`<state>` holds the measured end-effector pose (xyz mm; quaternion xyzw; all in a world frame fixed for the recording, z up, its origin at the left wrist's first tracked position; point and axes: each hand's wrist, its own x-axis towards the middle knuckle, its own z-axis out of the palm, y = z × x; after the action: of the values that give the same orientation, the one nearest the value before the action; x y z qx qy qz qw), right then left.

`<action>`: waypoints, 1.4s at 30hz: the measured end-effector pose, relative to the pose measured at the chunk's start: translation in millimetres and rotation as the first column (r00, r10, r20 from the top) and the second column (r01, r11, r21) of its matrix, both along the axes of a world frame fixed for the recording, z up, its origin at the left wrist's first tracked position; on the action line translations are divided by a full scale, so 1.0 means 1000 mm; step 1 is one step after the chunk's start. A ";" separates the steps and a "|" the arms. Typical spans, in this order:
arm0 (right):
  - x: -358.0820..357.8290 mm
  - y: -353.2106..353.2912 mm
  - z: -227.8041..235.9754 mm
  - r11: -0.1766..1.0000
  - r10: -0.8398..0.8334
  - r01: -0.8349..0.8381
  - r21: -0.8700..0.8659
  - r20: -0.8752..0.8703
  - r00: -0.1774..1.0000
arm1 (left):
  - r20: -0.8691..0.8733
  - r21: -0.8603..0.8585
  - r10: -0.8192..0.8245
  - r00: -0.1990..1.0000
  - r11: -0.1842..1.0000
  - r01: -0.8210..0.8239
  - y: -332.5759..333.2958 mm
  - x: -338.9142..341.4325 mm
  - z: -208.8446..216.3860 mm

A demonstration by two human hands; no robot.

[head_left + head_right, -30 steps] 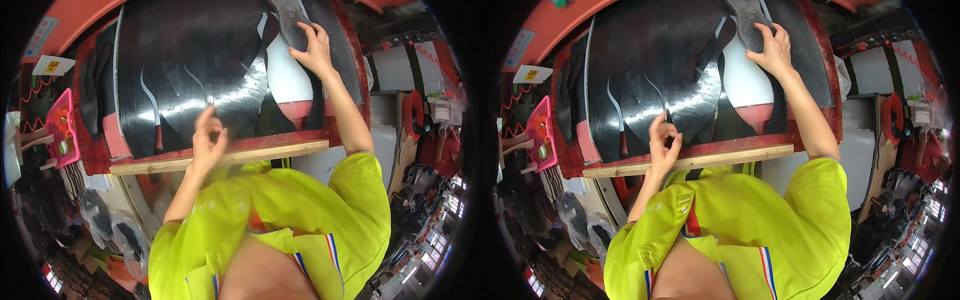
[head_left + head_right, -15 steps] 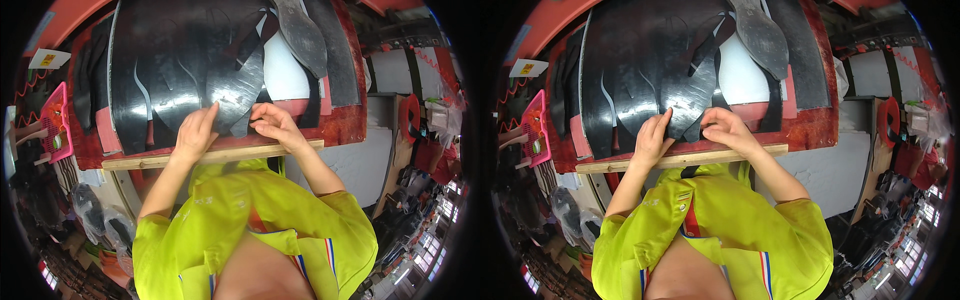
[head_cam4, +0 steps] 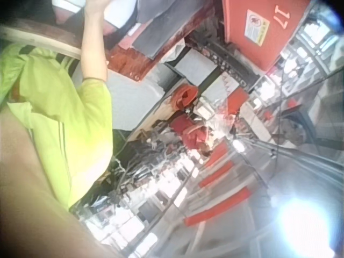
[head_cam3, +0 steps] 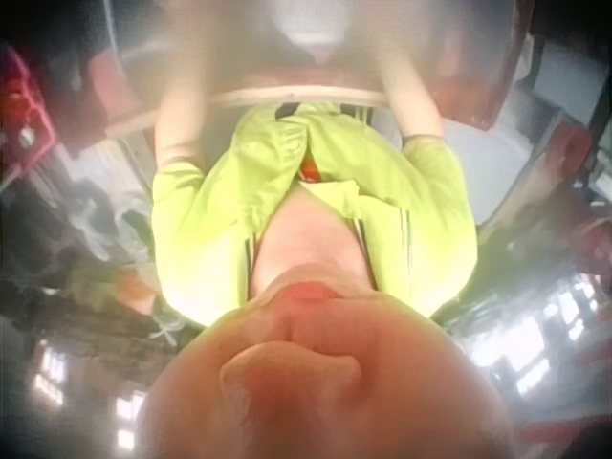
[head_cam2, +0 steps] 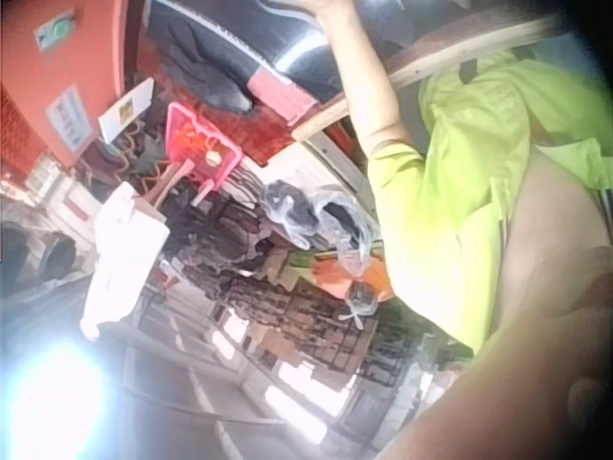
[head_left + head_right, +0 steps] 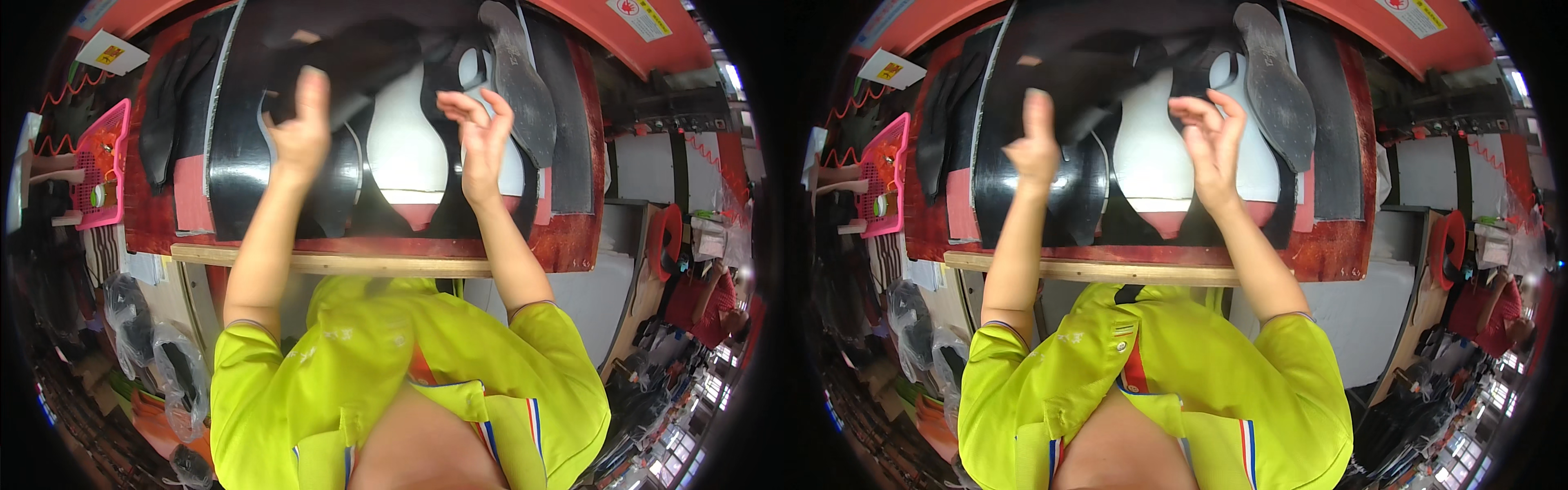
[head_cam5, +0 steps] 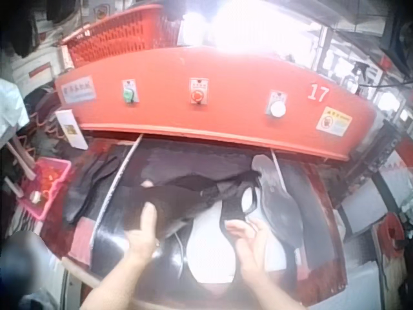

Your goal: The person places a black rubber sheet on a cutting machine, aligns a shoe insole template, and cuts out multiple insoles. The person then removes the cut insoles and the remaining sheet, stacks them, and repeats the process with a new sheet.

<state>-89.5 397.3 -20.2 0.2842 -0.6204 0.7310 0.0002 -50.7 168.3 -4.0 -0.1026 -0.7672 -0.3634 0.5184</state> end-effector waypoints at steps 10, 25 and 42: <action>-0.021 -0.018 -0.047 0.727 0.077 0.232 0.647 -0.412 0.908 | -0.363 0.617 0.120 0.924 0.774 0.142 -0.174 0.026 0.130; 0.006 -0.036 -0.030 0.870 0.076 0.145 0.471 -0.420 0.904 | 0.479 -0.573 -0.208 0.853 0.662 0.483 -0.032 0.115 -0.052; 0.019 -0.059 -0.040 0.807 0.191 0.084 0.584 -0.393 0.900 | 0.462 -0.104 -0.400 0.792 0.862 0.496 -0.037 0.105 -0.009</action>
<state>-71.0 337.9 -60.6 0.4431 -0.7911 0.4207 0.0289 54.4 131.0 -13.2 -0.2573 -0.8499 -0.4025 0.2223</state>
